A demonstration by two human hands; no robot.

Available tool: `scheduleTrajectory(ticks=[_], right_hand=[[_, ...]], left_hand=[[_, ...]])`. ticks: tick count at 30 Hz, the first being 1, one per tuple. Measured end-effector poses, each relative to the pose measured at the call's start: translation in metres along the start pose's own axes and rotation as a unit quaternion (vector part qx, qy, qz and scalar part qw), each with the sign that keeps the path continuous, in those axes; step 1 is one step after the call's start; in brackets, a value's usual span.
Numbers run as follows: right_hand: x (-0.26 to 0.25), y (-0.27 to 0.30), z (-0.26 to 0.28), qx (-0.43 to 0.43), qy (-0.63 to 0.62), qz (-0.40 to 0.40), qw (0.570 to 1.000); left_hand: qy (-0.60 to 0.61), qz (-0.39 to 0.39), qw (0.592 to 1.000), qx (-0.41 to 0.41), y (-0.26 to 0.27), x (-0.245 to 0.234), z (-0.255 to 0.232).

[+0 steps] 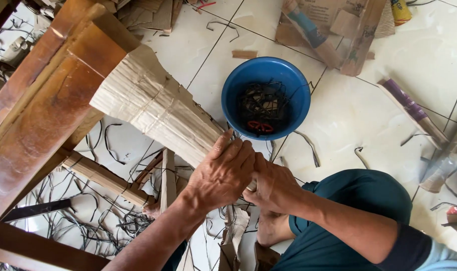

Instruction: Wrapping a wooden chair leg with cardboard and securing it with wire for protection

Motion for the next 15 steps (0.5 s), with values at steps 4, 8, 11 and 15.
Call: scheduleTrajectory(ticks=[4,8,11,15], right_hand=[[-0.009,-0.010,-0.010,0.020,-0.018,0.151,0.988],[-0.033,-0.033,-0.035,-0.036,-0.078,0.350,0.933],[-0.039,-0.056,-0.100,0.149,-0.034,0.436,0.887],[-0.096,-0.129,-0.198,0.205,0.056,0.135,0.968]], left_hand=[[0.027,0.092,0.994,0.047,0.004,-0.001,0.005],[0.039,0.134,0.989,0.048,-0.003,-0.004,0.002],[-0.001,0.157,0.988,0.005,-0.012,-0.009,0.005],[0.002,0.144,0.990,-0.005,-0.016,-0.013,0.007]])
Point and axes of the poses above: each hand's wrist, its own y-axis away from the middle knuckle, its own x-axis out of the palm, z = x × y, the point moved 7 cm from there along -y, towards the middle knuckle, and after that the axes turned 2 degrees about x, right-handed, at the moved point
